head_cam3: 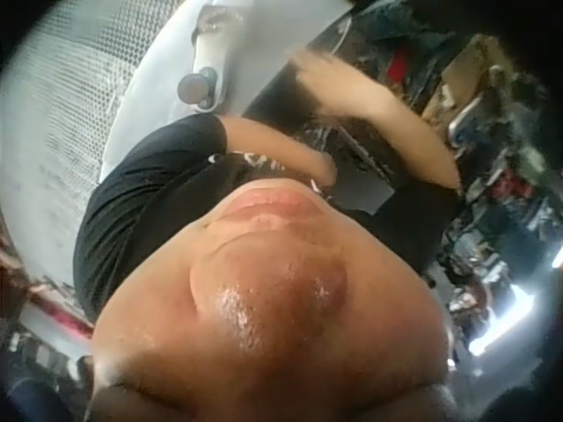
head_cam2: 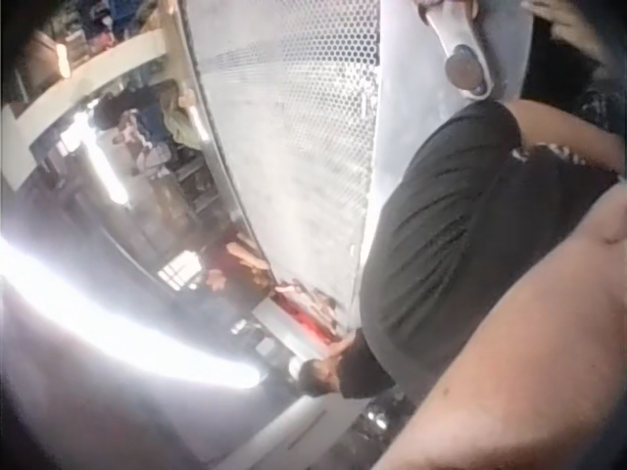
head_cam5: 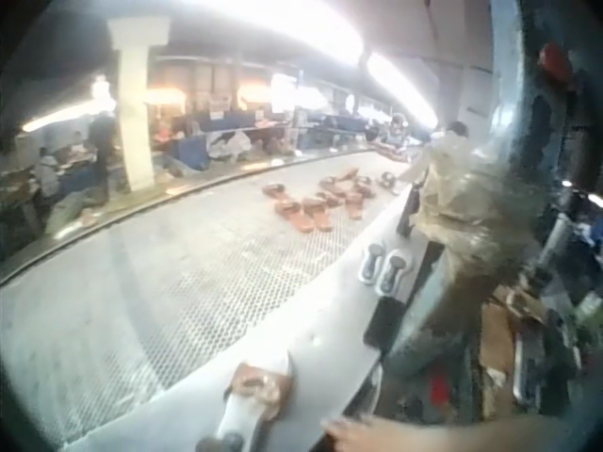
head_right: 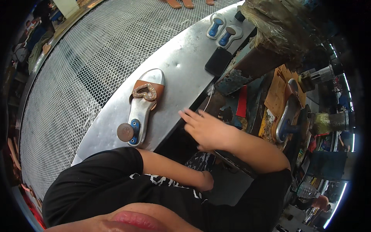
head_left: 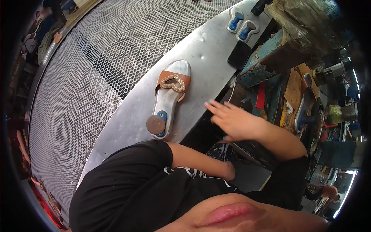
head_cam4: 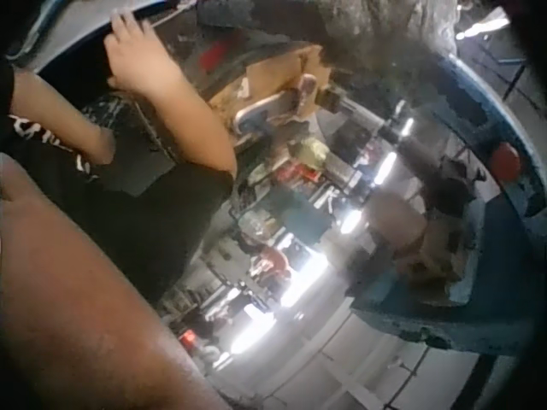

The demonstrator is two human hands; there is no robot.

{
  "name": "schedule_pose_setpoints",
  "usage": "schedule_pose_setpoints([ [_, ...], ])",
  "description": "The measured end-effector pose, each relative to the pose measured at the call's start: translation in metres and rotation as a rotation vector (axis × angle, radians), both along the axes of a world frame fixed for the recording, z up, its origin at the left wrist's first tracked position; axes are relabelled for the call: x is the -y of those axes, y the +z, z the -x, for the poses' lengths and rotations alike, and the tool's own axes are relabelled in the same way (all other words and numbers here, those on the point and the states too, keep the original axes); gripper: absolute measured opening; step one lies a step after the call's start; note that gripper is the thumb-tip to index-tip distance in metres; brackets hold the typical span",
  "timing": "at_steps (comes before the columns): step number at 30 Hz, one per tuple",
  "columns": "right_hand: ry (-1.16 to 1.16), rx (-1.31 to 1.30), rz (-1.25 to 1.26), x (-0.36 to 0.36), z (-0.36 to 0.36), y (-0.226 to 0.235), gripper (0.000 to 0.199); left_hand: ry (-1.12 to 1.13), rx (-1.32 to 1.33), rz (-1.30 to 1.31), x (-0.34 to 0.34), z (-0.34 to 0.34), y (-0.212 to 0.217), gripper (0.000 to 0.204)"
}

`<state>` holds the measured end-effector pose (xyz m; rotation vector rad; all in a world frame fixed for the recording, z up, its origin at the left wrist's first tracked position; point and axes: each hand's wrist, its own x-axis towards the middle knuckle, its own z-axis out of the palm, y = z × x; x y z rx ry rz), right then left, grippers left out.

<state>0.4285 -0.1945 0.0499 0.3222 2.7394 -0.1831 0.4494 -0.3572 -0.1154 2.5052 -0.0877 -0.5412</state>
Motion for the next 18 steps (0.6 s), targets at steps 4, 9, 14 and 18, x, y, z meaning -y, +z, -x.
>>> schedule_pose_setpoints([
  [4,-0.019,0.069,0.137,0.004,0.0,-0.009,0.062,0.088,-0.063,-0.01,0.008,0.001,0.006,0.024],
  [9,-0.063,-0.039,0.24,0.007,0.013,-0.01,0.058,0.075,0.015,0.023,0.021,-0.001,-0.021,0.023],
  [14,-0.072,-0.189,0.145,0.01,0.032,-0.004,0.056,0.05,0.027,0.012,0.028,0.003,-0.032,0.023],
  [18,-0.042,-0.155,-0.007,0.022,0.038,0.013,0.053,-0.02,0.118,-0.002,0.034,0.008,-0.031,0.024],
])
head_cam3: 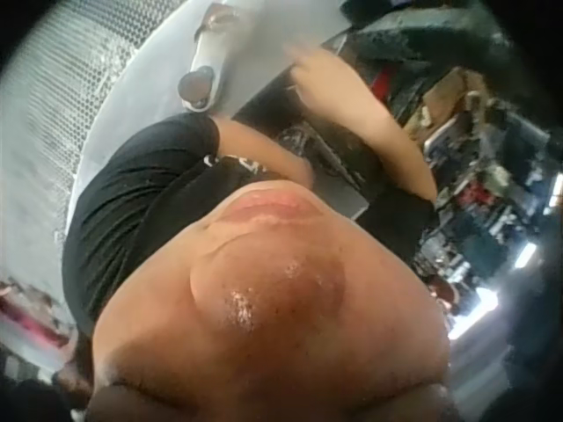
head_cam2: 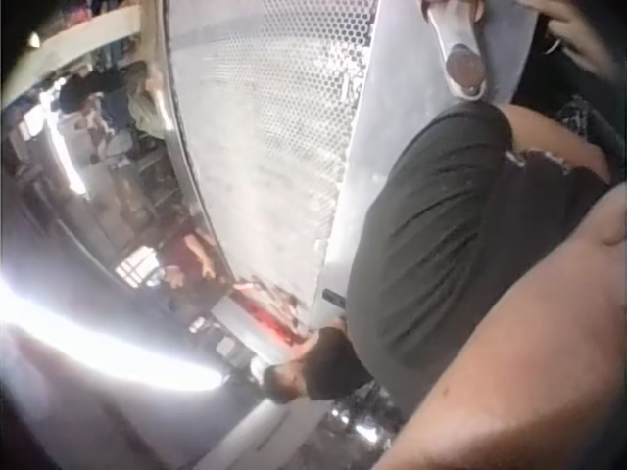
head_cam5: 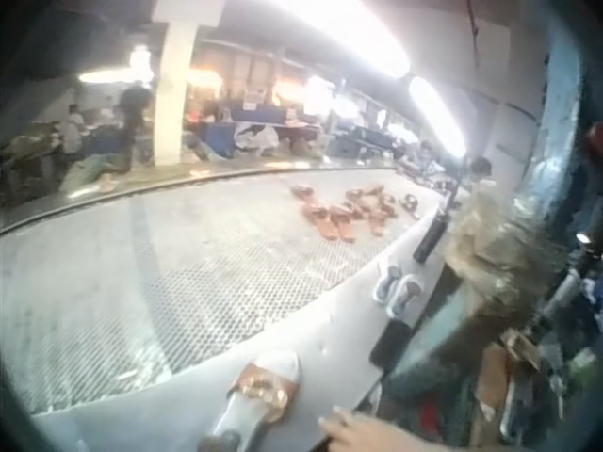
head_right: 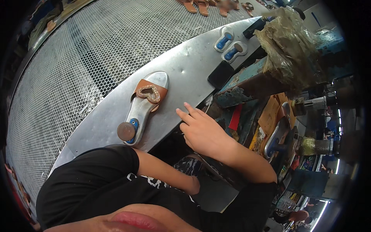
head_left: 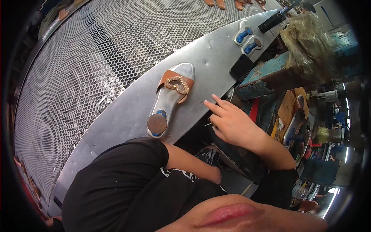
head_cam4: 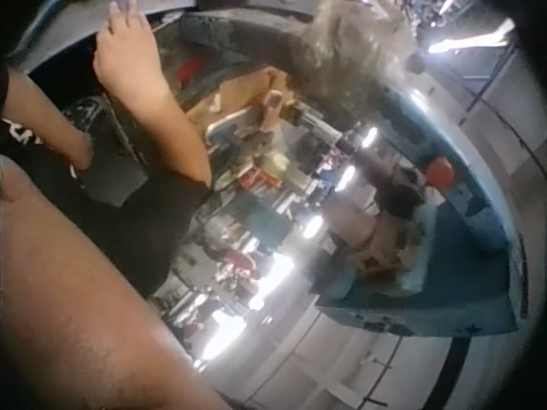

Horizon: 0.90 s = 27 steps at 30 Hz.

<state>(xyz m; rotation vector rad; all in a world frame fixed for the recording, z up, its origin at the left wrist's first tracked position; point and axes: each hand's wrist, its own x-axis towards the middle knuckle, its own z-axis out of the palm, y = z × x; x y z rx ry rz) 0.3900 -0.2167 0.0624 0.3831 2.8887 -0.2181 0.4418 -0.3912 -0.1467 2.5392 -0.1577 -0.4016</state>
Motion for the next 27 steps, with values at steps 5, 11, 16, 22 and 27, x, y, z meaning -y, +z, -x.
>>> schedule_pose_setpoints([
  [5,-0.063,-0.114,0.05,-0.004,0.011,-0.006,0.042,0.102,-0.074,0.087,0.007,-0.022,-0.025,0.024],
  [11,0.108,0.201,0.235,0.002,0.0,-0.024,0.034,-0.072,-0.044,-0.066,0.033,-0.037,-0.07,0.03],
  [16,0.104,0.164,0.214,0.01,0.008,-0.033,0.028,0.01,-0.036,0.014,0.054,-0.033,-0.096,0.032],
  [22,0.025,0.067,0.305,0.014,-0.005,-0.025,0.025,0.02,0.043,-0.008,0.036,-0.01,-0.037,0.026],
  [27,0.053,-0.435,0.23,0.029,0.035,-0.003,0.028,0.126,0.085,0.165,0.073,-0.107,-0.188,0.037],
])
